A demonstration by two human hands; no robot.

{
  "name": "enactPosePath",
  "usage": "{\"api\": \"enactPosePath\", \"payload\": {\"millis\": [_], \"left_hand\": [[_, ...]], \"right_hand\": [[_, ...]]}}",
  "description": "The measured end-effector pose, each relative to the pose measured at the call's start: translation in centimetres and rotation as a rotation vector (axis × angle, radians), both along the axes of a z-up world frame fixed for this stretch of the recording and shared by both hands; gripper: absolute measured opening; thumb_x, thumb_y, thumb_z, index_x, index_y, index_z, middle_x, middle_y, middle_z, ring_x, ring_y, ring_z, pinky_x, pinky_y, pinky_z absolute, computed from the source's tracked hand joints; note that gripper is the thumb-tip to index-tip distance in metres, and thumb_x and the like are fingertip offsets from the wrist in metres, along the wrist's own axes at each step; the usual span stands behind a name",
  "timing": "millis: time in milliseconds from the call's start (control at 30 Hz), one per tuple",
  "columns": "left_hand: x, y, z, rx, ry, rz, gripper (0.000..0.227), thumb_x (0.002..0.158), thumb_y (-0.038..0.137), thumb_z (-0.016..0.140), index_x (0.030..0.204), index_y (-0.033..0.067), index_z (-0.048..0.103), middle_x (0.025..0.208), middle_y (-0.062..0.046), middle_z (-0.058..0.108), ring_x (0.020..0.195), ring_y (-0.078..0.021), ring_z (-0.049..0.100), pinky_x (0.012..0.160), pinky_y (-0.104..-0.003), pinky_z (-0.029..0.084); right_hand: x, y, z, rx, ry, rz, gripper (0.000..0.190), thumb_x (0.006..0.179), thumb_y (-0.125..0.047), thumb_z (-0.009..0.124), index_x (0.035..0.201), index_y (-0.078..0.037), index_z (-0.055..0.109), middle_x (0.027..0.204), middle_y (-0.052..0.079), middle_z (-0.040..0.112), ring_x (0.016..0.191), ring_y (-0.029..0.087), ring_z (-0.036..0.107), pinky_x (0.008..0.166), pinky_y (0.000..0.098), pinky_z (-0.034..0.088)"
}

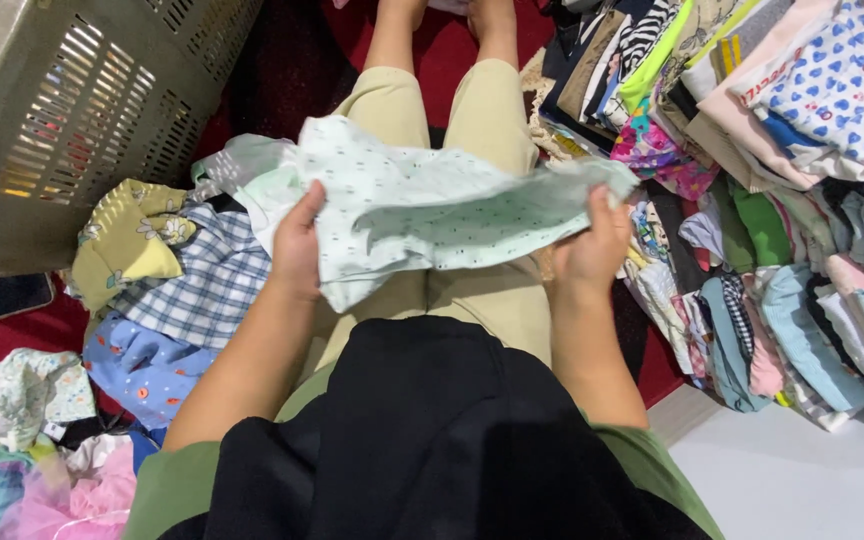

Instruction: Folding various items of clothing from a laundry basket and stacking them in organized piles.

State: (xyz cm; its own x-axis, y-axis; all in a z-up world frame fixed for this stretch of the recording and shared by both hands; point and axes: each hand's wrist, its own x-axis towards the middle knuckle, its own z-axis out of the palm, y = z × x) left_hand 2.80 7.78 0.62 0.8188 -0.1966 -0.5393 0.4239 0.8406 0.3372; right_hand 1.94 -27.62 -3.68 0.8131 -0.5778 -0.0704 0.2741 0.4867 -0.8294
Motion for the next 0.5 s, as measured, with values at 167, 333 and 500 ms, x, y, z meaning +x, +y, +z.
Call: {"api": "enactPosePath", "payload": {"millis": [167,333,500], "left_hand": [[-0.5,3.3,-0.2,0.371,-0.184,-0.024,0.049,0.105,0.029,0.061,0.146,0.0021,0.056,0.139,-0.020,0.065,0.128,-0.0305,0.066,0.121,-0.051,0.042],[-1.3,5.1,-0.8,1.449,-0.219,-0.401,0.082,0.094,0.023,0.078,0.162,0.0091,0.035,0.116,-0.018,0.067,0.099,-0.0326,0.070,0.087,-0.047,0.058],[-3.3,3.0,7.3,1.661,-0.579,-0.658,0.082,0.072,0.027,0.096,0.143,0.0046,0.061,0.132,-0.024,0.055,0.125,-0.0502,0.056,0.105,-0.057,0.047]], "right_hand": [[-1.2,-0.9,3.8,-0.156,-0.030,-0.016,0.037,0.092,0.005,0.059,0.127,-0.004,0.065,0.117,0.015,0.073,0.109,0.025,0.075,0.102,0.0400,0.062],[-2.5,-1.9,0.9,-1.053,0.593,0.155,0.063,0.077,0.003,0.059,0.138,-0.010,0.063,0.096,0.006,0.062,0.086,0.015,0.062,0.081,0.0275,0.056],[-3.0,-0.5,2.2,-1.396,0.476,0.466,0.057,0.081,-0.018,0.075,0.137,-0.021,0.067,0.131,0.010,0.056,0.118,0.033,0.061,0.101,0.0466,0.052]]}}
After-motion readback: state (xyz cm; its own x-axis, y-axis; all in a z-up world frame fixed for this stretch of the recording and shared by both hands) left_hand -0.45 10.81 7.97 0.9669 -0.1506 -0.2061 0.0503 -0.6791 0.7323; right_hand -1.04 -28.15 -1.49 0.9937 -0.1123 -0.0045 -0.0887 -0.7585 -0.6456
